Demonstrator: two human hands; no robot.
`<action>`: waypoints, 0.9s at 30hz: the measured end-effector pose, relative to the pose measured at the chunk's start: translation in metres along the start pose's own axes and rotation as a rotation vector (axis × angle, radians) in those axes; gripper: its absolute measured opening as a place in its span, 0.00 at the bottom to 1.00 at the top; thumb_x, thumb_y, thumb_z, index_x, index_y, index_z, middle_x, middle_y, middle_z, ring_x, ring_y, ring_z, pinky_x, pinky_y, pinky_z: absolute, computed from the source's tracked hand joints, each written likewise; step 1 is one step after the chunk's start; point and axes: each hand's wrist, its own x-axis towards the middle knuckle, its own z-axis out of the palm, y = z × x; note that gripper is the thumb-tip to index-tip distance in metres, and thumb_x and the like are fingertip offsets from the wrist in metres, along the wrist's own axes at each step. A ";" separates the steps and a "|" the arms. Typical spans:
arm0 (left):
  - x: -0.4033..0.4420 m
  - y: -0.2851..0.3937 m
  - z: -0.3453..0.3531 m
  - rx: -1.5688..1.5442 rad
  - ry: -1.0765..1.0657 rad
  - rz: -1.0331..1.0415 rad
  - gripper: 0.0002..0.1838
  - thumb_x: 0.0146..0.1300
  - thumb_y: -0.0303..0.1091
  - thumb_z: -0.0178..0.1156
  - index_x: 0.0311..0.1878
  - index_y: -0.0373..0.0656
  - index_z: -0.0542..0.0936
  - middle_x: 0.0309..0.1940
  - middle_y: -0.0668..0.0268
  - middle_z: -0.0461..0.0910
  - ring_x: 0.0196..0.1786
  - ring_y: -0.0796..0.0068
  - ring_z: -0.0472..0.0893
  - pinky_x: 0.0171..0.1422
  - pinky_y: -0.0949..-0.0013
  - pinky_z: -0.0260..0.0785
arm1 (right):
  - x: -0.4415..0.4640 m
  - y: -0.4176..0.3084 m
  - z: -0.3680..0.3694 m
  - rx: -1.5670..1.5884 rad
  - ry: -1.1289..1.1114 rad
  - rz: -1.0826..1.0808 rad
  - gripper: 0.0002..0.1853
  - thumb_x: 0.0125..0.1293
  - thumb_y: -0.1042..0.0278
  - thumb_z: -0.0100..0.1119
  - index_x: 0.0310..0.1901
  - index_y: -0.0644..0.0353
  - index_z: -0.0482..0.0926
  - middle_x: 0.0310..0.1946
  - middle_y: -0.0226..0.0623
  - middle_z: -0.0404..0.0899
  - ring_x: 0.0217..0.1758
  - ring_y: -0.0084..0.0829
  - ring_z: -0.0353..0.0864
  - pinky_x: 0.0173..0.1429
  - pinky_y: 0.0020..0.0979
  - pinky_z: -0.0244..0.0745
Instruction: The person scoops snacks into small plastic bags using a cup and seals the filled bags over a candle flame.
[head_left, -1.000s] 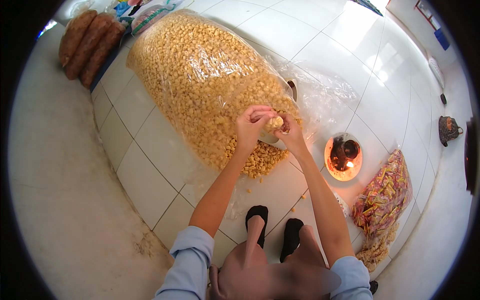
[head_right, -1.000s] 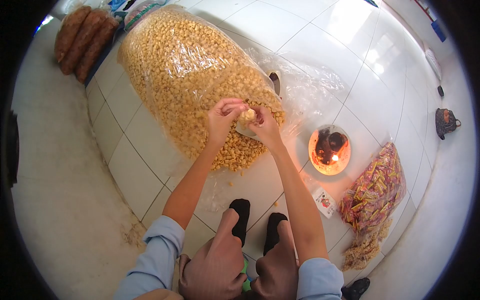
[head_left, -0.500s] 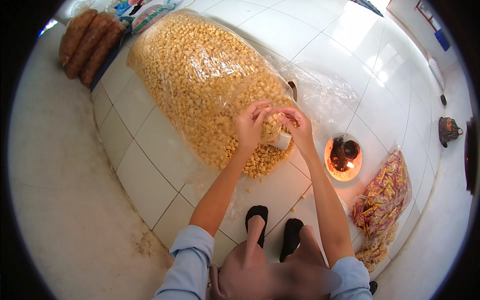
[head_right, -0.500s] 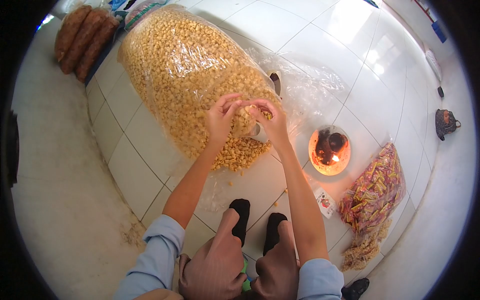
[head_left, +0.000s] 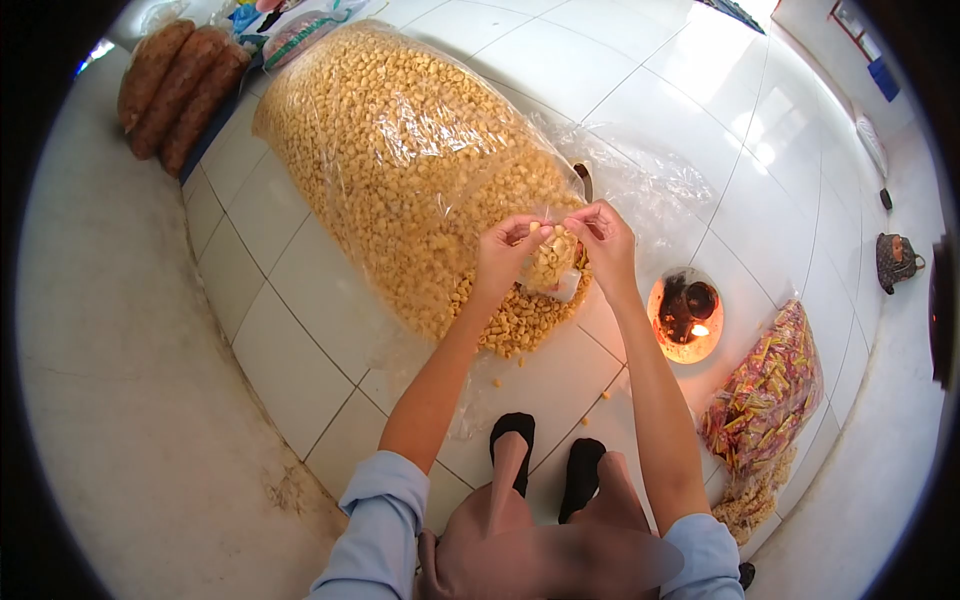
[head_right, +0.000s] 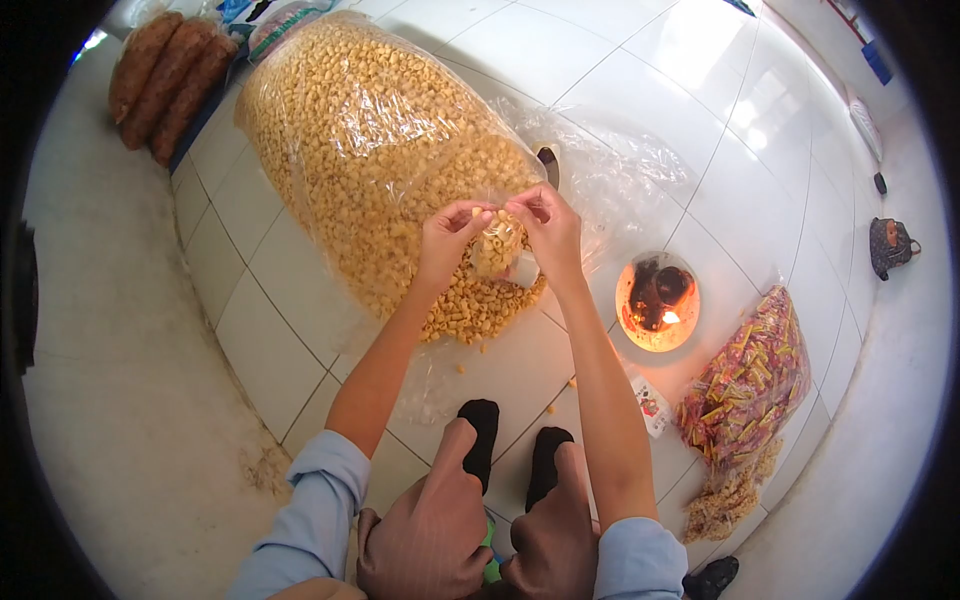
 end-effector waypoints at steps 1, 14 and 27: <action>0.001 0.000 0.000 0.000 0.000 0.000 0.10 0.55 0.28 0.61 0.41 0.37 0.77 0.34 0.68 0.79 0.38 0.85 0.76 0.42 0.82 0.67 | 0.000 0.003 0.001 0.071 0.007 -0.010 0.05 0.56 0.73 0.59 0.32 0.63 0.74 0.29 0.29 0.76 0.35 0.19 0.74 0.42 0.20 0.68; -0.002 -0.003 0.002 0.000 -0.020 -0.182 0.14 0.57 0.34 0.60 0.46 0.40 0.74 0.30 0.74 0.77 0.32 0.89 0.74 0.35 0.83 0.65 | -0.006 0.000 -0.001 0.160 -0.073 0.088 0.19 0.54 0.67 0.62 0.48 0.61 0.72 0.42 0.32 0.73 0.42 0.22 0.72 0.48 0.24 0.67; -0.004 0.002 0.004 -0.032 -0.103 -0.058 0.16 0.56 0.25 0.59 0.49 0.38 0.71 0.36 0.70 0.76 0.36 0.86 0.74 0.40 0.82 0.66 | -0.022 0.057 -0.015 0.050 -0.219 0.329 0.10 0.54 0.76 0.57 0.38 0.67 0.71 0.30 0.38 0.75 0.26 0.24 0.75 0.30 0.22 0.71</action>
